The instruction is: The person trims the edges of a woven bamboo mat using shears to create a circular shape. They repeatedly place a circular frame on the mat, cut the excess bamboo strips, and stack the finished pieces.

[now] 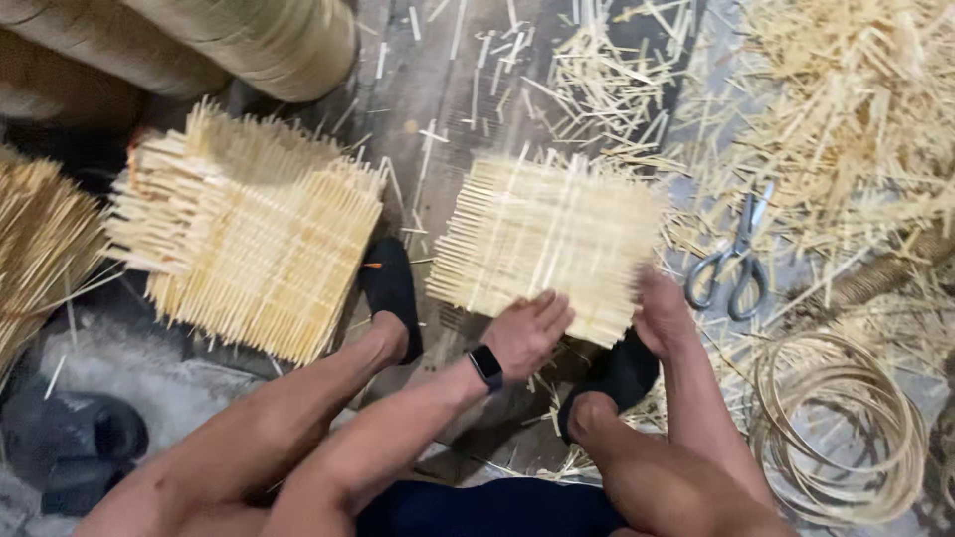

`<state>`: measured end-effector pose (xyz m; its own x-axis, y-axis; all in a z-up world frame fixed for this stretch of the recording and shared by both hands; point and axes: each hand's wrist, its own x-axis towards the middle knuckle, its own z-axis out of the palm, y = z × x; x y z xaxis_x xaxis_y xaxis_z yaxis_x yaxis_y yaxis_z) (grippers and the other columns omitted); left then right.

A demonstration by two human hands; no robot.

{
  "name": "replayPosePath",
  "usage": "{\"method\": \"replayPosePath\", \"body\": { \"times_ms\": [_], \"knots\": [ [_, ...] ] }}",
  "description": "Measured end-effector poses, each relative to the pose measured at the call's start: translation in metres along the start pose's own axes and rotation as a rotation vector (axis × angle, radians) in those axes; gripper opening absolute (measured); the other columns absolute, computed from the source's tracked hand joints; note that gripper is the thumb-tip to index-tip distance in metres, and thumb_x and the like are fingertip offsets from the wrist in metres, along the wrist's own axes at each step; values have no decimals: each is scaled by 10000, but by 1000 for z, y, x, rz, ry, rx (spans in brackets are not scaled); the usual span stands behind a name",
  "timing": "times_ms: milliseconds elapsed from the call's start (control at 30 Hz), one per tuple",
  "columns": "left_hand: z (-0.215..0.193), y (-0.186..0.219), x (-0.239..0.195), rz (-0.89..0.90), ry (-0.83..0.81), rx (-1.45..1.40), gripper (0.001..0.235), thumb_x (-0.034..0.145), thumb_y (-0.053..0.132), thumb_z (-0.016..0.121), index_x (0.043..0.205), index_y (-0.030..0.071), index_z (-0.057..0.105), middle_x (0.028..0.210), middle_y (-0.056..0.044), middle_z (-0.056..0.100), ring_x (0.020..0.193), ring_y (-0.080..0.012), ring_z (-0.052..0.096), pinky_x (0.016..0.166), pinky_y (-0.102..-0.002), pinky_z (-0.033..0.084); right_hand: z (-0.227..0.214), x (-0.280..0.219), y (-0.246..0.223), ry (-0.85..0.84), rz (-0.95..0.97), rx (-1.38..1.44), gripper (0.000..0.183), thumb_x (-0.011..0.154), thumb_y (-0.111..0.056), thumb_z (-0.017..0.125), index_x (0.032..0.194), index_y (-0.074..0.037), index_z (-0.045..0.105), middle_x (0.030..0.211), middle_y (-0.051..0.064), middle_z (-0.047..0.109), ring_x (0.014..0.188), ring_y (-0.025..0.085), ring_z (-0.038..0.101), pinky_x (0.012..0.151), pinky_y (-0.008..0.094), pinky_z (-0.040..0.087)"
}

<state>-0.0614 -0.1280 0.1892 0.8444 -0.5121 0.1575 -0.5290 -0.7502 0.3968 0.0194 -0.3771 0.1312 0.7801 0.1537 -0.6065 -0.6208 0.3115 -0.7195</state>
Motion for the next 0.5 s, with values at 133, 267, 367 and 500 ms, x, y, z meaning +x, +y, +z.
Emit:
{"method": "replayPosePath", "body": {
  "times_ms": [133, 267, 367, 500],
  "knots": [
    [42, -3, -12, -62, -64, -225, 412, 911, 216, 669, 1303, 98, 625, 1458, -138, 603, 1351, -356, 533, 1072, -490, 441, 12, 0, 6, 57, -73, -267, 324, 862, -55, 732, 1181, -19, 681, 1009, 40, 734, 816, 103, 674, 737, 283, 560],
    [41, -68, -12, -476, 268, -59, 678, 868, 263, 795, 1432, -4, 528, 1418, -242, 576, 1366, -378, 500, 1135, -510, 395, 24, 5, 4, 82, -26, -206, 346, 859, -16, 775, 1191, 16, 685, 1011, 78, 741, 805, 131, 678, 722, 291, 570],
    [19, -147, -9, -1172, 420, -506, 873, 622, 181, 993, 1284, -111, 506, 1107, -203, 709, 1013, -274, 717, 903, -379, 581, 26, 3, 0, 131, -7, -289, 351, 849, -20, 787, 1184, 26, 694, 1027, 106, 756, 819, 154, 706, 722, 309, 589],
    [14, -189, -19, -1232, 20, -1321, 411, 745, 100, 859, 1110, -52, 747, 1008, -114, 788, 870, -202, 744, 790, -351, 598, 22, 0, 0, 101, -80, -267, 403, 807, -20, 804, 1190, 5, 682, 1050, 93, 761, 863, 140, 725, 769, 298, 608]
  ]
}}
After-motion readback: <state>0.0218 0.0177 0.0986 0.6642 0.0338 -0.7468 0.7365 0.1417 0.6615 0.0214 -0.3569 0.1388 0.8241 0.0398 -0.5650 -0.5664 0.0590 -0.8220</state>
